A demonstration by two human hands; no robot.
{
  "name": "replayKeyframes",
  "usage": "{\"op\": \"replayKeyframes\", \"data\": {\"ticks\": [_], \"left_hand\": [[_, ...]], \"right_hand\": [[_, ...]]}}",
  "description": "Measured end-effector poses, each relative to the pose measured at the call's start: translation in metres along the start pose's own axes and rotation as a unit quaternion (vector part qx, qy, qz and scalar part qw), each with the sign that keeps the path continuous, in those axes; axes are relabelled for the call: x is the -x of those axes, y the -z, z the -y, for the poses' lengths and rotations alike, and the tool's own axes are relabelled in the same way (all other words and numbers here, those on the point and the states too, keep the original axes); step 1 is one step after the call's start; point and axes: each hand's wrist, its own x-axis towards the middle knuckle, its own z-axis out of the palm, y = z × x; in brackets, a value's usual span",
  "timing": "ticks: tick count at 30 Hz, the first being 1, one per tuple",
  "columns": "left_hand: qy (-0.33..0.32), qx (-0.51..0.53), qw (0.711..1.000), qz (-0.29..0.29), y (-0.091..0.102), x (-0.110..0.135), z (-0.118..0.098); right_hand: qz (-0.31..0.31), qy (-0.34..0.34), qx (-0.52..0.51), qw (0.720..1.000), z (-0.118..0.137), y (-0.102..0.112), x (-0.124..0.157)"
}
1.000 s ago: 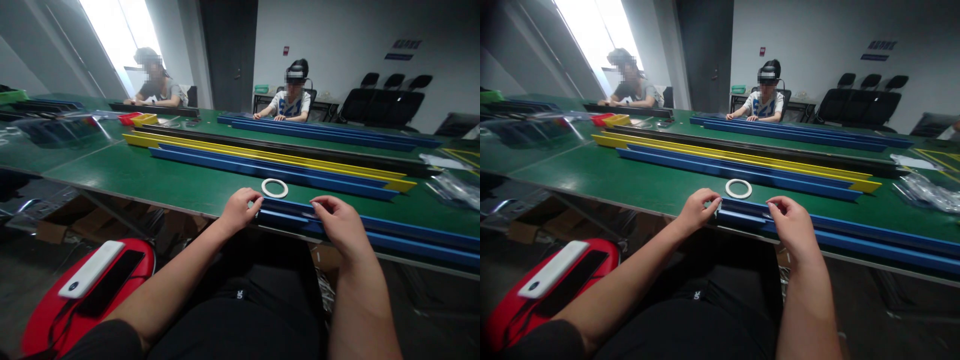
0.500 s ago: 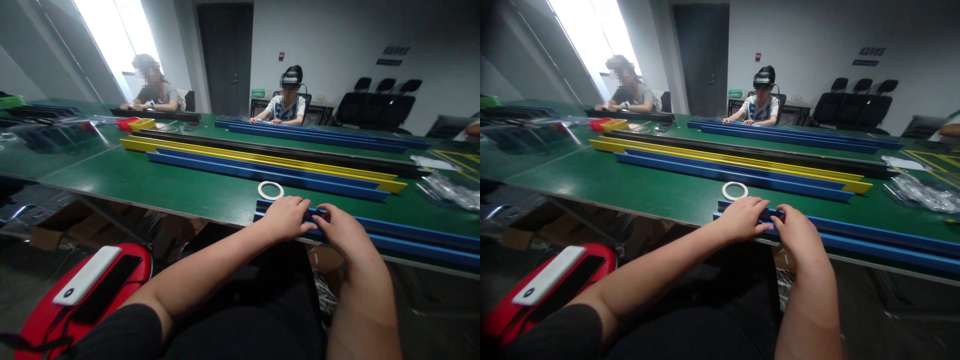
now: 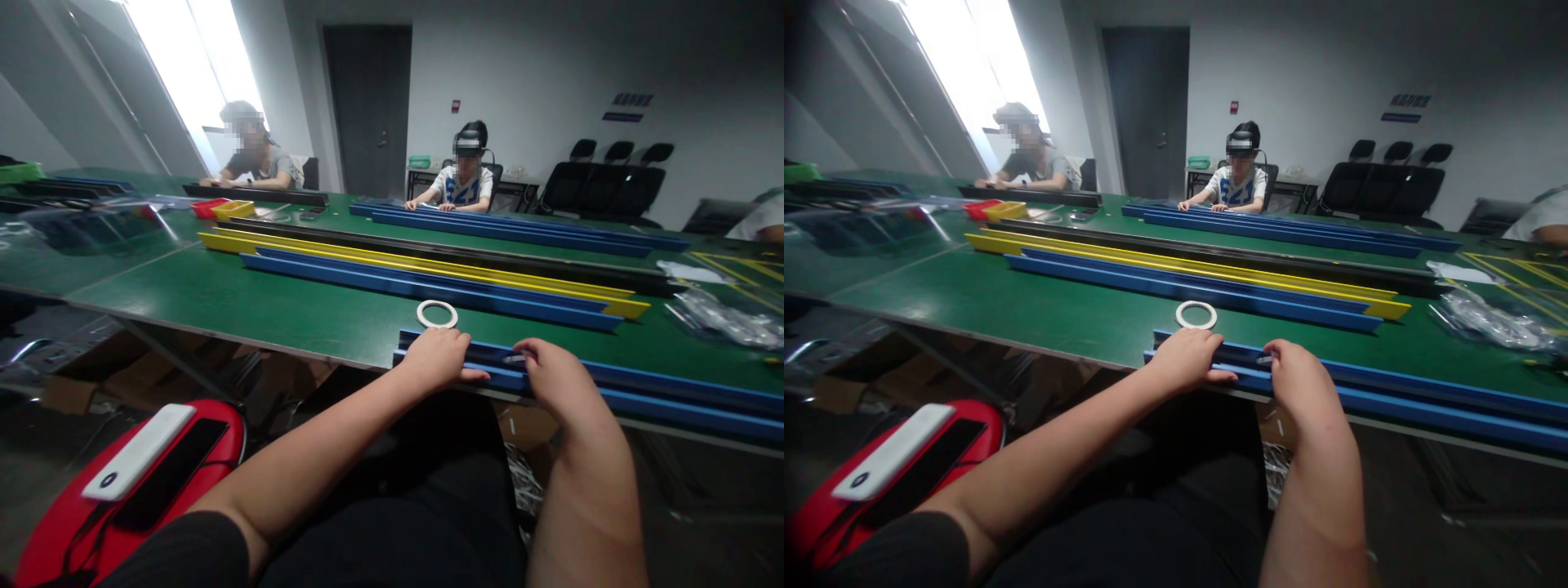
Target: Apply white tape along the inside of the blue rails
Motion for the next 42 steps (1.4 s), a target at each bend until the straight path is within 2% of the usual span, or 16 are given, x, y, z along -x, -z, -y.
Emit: {"op": "replayKeyframes", "data": {"ticks": [4,9,14,18,22,25,27,31,36,39,42], "left_hand": [[0.006,0.003,1.000,0.004,0.007,0.016,0.020],[0.010,0.002,1.000,0.013,0.017,0.035,0.049],[0.021,0.001,0.999,0.028,0.029,0.057,0.084],[0.036,0.017,0.999,0.029,0.036,0.070,0.109],[0.047,0.047,0.997,0.031,0.040,0.073,0.118],[0.050,0.044,0.997,0.046,0.043,0.069,0.110],[0.042,0.037,0.997,0.050,0.042,0.062,0.098],[0.010,0.031,0.999,0.036,0.031,0.043,0.056],[0.008,0.015,1.000,0.013,0.009,0.016,0.004],[0.023,0.009,1.000,0.014,0.001,0.004,-0.007],[0.025,0.003,1.000,0.010,-0.003,0.001,-0.005]], "right_hand": [[-0.004,-0.041,0.024,0.999,0.010,0.007,0.004],[0.012,-0.014,0.041,0.999,0.017,0.005,0.005],[-0.013,0.041,-0.028,0.999,0.024,-0.001,0.002],[0.002,0.018,-0.143,0.990,0.026,-0.005,0.002],[-0.006,0.020,-0.126,0.992,0.022,-0.009,0.000],[-0.017,0.014,-0.072,0.997,0.021,-0.009,-0.003],[-0.006,0.016,-0.042,0.999,0.022,-0.008,-0.003],[0.040,0.008,0.024,0.999,0.024,-0.007,-0.001],[0.032,0.028,0.047,0.998,0.014,-0.009,-0.002],[0.025,0.038,0.037,0.998,0.006,-0.010,-0.003],[0.016,0.015,0.010,1.000,0.001,-0.010,-0.002]]}}
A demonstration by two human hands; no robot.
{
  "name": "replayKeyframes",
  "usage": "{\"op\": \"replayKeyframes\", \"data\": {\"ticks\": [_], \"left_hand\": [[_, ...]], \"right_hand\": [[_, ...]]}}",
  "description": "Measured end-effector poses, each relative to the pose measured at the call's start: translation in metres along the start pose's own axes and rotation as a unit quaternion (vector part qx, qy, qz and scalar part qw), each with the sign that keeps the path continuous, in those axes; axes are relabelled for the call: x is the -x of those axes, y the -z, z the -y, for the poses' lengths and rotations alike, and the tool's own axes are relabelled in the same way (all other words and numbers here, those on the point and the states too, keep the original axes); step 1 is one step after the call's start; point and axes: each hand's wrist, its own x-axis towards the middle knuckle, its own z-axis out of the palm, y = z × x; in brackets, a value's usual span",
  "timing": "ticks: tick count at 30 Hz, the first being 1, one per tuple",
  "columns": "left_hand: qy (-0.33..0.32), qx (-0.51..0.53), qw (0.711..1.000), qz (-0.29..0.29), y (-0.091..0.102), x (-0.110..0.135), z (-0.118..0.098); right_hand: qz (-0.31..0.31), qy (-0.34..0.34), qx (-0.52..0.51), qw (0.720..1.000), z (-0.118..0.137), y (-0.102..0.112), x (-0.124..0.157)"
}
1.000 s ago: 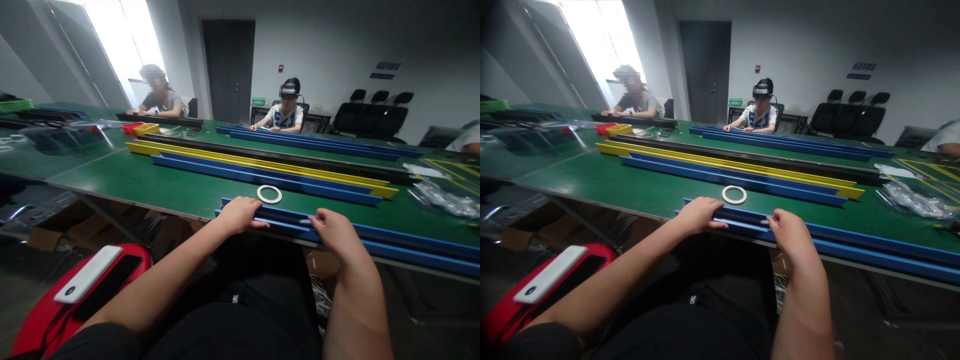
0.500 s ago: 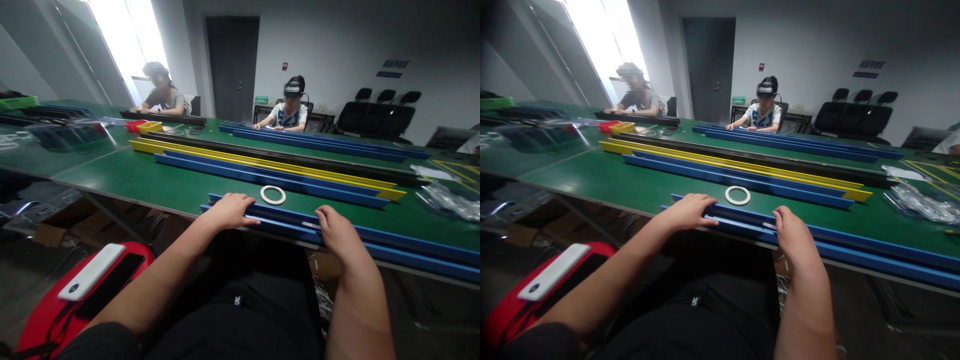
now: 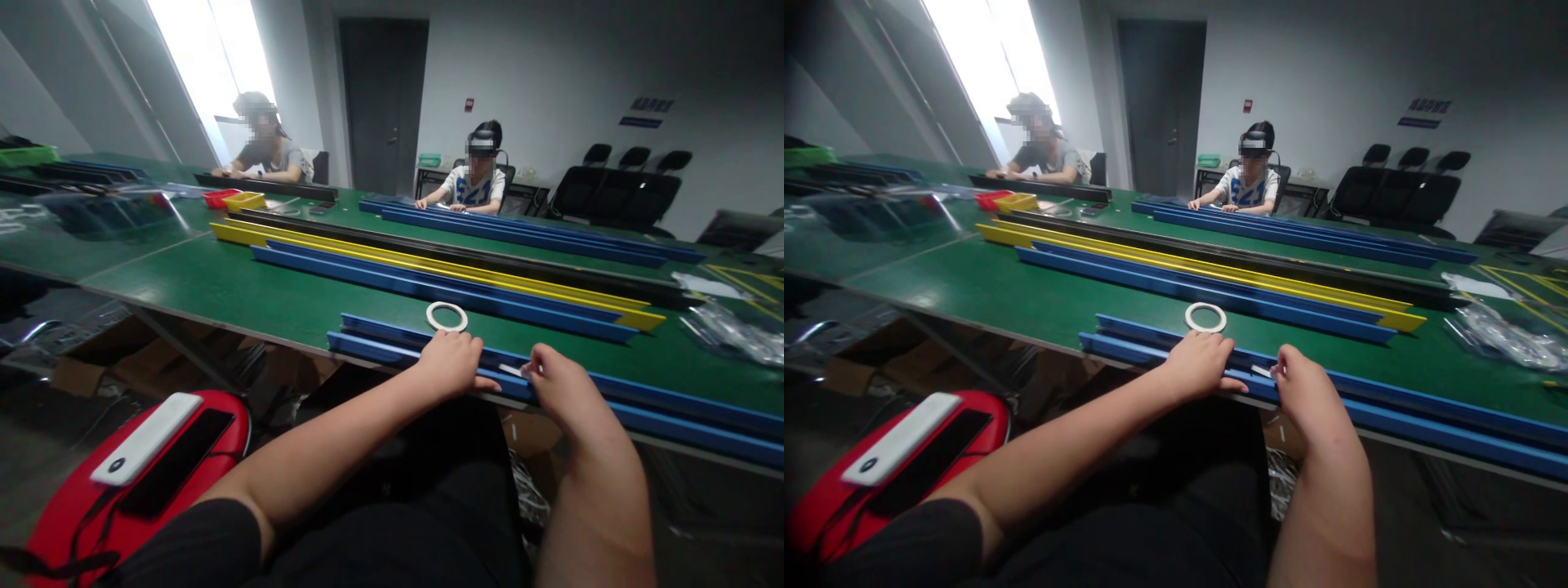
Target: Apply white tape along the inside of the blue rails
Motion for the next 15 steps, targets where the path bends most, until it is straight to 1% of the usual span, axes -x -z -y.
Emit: {"op": "replayKeyframes", "data": {"ticks": [3,6,9,11,13,15], "left_hand": [[-0.021,-0.004,0.999,-0.024,-0.001,0.001,0.005],[-0.030,-0.005,0.999,-0.029,-0.001,0.004,0.009],[-0.025,-0.007,0.999,-0.021,0.002,0.008,0.014],[-0.021,-0.006,1.000,-0.016,0.006,0.014,0.022],[-0.018,-0.005,1.000,-0.014,0.010,0.021,0.033],[-0.015,-0.007,1.000,-0.010,0.015,0.031,0.047]], "right_hand": [[0.000,-0.029,-0.037,0.999,-0.003,0.000,0.000],[0.001,-0.018,-0.055,0.998,-0.003,0.001,-0.001],[-0.013,-0.001,-0.038,0.999,0.000,0.005,-0.003],[-0.015,-0.014,-0.014,1.000,0.004,0.007,-0.003],[-0.018,-0.028,0.018,0.999,0.008,0.009,-0.002],[-0.025,-0.027,0.040,0.999,0.011,0.010,-0.001]]}}
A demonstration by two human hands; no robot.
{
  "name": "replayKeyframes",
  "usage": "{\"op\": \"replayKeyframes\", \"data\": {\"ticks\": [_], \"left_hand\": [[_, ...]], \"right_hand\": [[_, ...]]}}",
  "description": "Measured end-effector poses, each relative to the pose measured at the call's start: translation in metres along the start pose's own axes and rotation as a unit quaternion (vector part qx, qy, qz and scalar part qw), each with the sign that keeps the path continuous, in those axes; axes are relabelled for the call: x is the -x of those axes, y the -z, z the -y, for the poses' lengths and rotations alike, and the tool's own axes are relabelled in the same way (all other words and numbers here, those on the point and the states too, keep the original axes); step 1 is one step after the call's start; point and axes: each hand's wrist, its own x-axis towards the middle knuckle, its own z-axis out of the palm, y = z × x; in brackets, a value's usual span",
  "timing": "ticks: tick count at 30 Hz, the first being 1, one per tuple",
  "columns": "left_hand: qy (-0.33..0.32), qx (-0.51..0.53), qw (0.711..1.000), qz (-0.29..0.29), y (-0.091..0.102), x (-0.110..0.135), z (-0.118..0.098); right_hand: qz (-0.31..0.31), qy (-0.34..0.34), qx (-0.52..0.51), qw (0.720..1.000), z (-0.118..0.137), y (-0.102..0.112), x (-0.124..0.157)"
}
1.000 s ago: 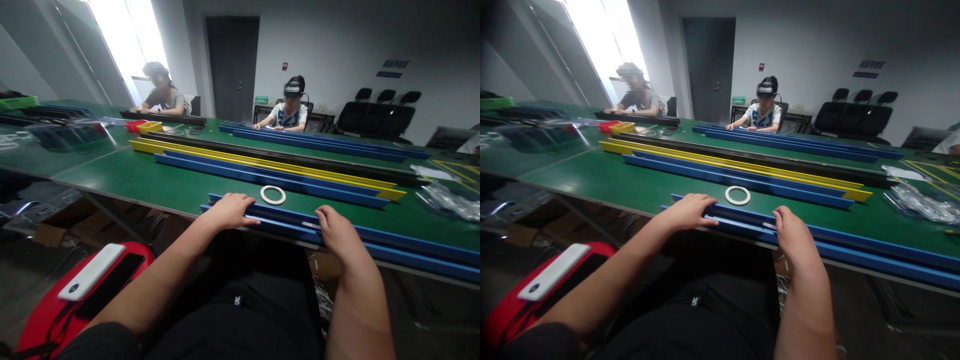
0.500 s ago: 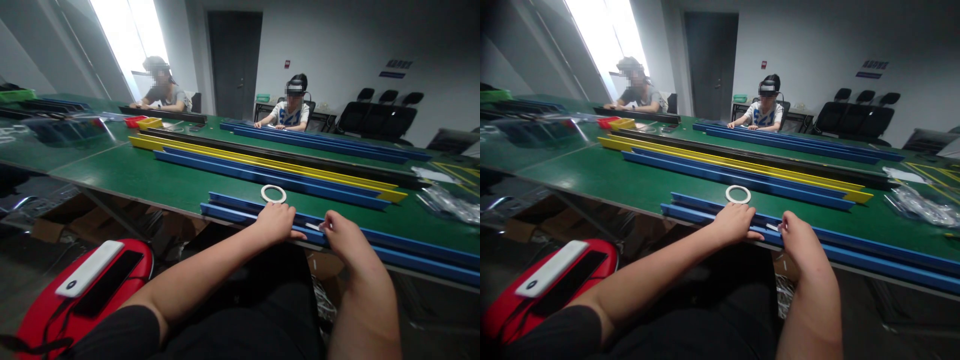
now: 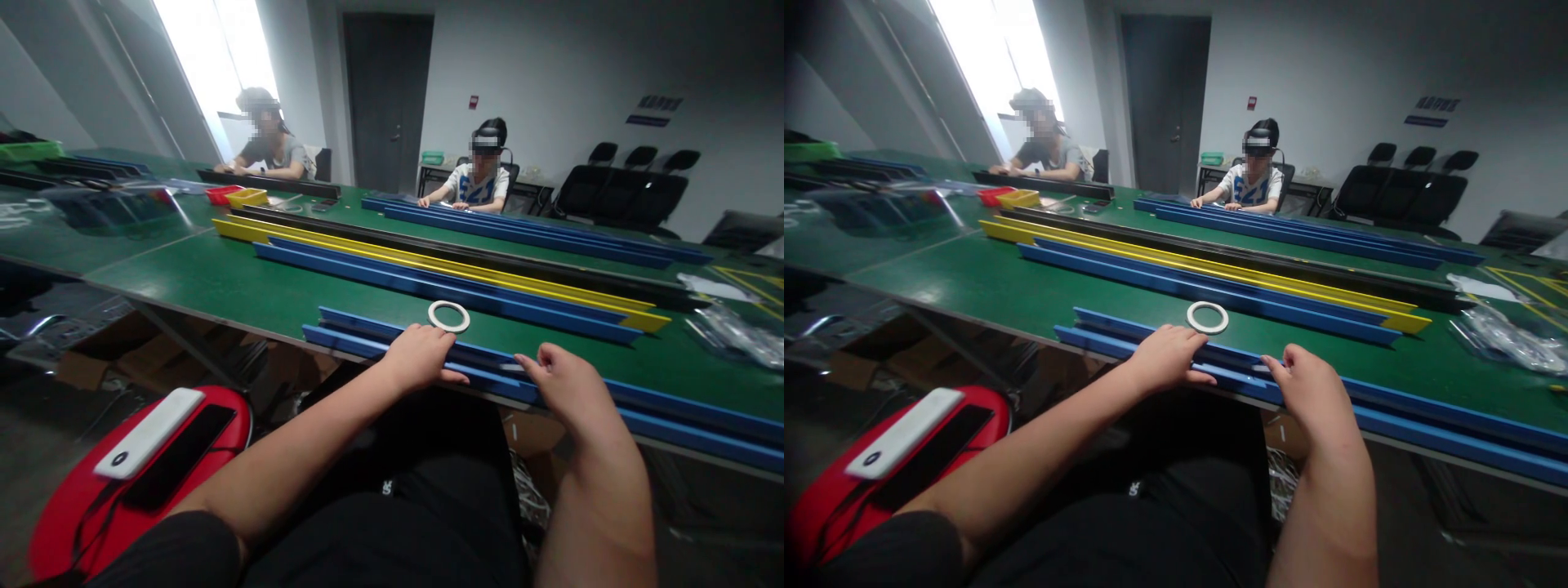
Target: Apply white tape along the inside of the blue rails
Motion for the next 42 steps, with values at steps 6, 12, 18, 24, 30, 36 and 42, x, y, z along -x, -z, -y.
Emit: {"op": "replayKeyframes", "data": {"ticks": [6,12,18,24,30,36,42], "left_hand": [[0.014,-0.019,0.999,0.031,0.018,0.032,0.049],[0.029,-0.019,0.998,0.047,0.028,0.047,0.075],[0.033,-0.009,0.998,0.057,0.030,0.044,0.069],[0.019,-0.002,0.998,0.056,0.022,0.028,0.039],[-0.015,-0.008,1.000,0.026,0.005,-0.001,-0.019],[0.010,-0.005,1.000,0.017,-0.010,-0.022,-0.040],[0.004,-0.003,1.000,0.003,-0.010,-0.020,-0.034]], "right_hand": [[0.001,0.045,-0.094,0.995,0.001,0.001,0.005],[0.020,0.070,-0.133,0.988,0.006,0.000,0.005],[0.032,0.040,-0.059,0.997,0.014,0.003,0.005],[0.030,0.048,-0.040,0.998,0.009,0.001,0.005],[0.055,0.051,-0.115,0.991,-0.001,-0.002,0.003],[0.058,0.046,-0.048,0.996,-0.001,0.000,0.001],[0.045,0.054,-0.017,0.997,-0.005,-0.002,0.003]]}}
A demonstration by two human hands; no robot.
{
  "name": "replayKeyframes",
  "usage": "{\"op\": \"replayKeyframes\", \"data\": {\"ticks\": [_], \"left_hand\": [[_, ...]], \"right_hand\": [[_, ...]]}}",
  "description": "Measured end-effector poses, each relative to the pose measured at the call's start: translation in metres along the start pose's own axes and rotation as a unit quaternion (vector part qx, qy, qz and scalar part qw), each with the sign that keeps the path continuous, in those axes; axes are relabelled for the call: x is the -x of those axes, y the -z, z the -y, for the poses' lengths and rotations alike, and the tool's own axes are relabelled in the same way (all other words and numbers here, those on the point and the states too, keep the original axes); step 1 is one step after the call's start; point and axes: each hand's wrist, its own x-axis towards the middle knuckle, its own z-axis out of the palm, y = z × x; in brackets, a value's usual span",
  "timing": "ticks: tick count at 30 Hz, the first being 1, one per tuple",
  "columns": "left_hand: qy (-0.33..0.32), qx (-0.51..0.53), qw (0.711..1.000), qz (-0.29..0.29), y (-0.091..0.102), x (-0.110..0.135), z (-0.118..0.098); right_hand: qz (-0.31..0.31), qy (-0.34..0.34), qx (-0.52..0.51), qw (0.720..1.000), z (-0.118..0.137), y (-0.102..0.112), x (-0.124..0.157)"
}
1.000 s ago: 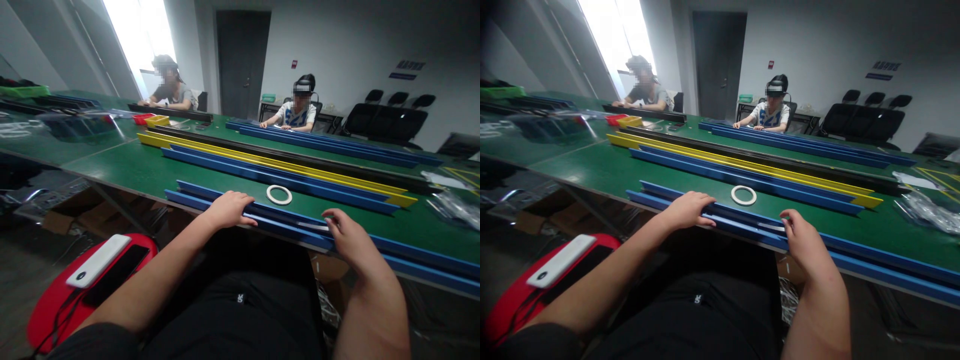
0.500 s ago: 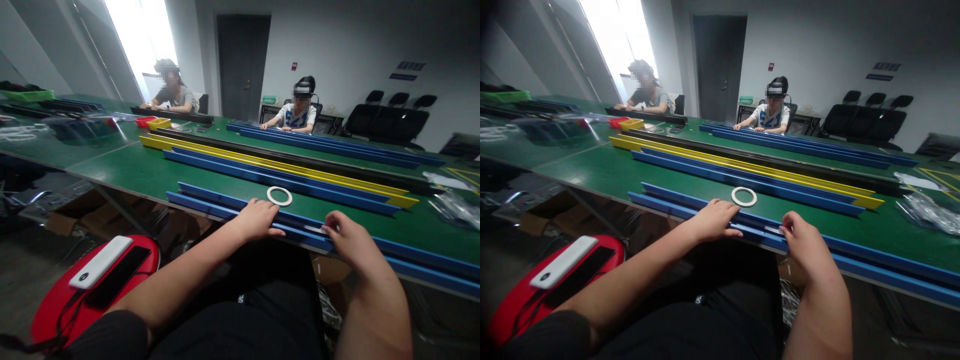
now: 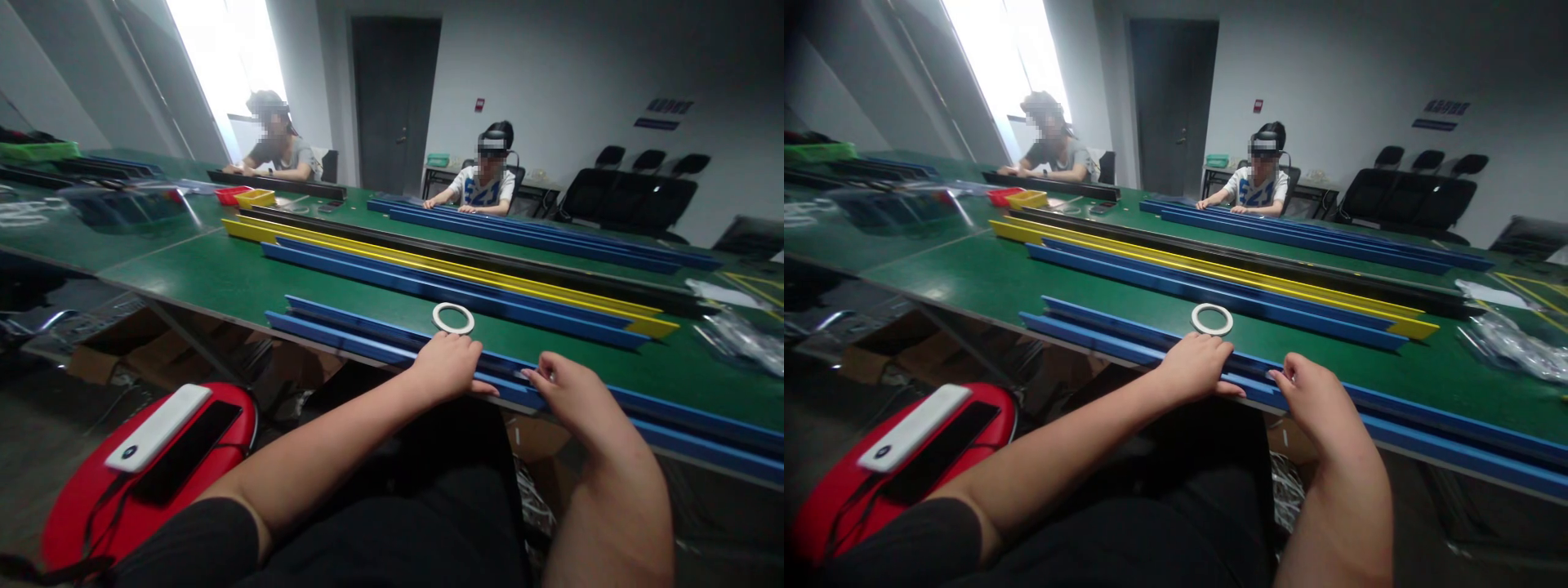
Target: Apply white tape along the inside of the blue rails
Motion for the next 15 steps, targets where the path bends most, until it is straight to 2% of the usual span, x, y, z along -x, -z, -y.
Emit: {"op": "replayKeyframes", "data": {"ticks": [6,10,15], "left_hand": [[-0.005,0.007,1.000,0.002,0.000,0.000,0.000],[-0.008,0.004,1.000,0.004,0.002,0.001,0.004],[0.004,0.003,1.000,0.028,0.013,0.018,0.031]], "right_hand": [[-0.004,0.006,-0.092,0.996,-0.006,-0.003,0.003],[-0.012,0.013,-0.105,0.994,-0.005,0.002,0.003],[-0.009,0.005,-0.061,0.998,0.002,0.011,0.004]]}}
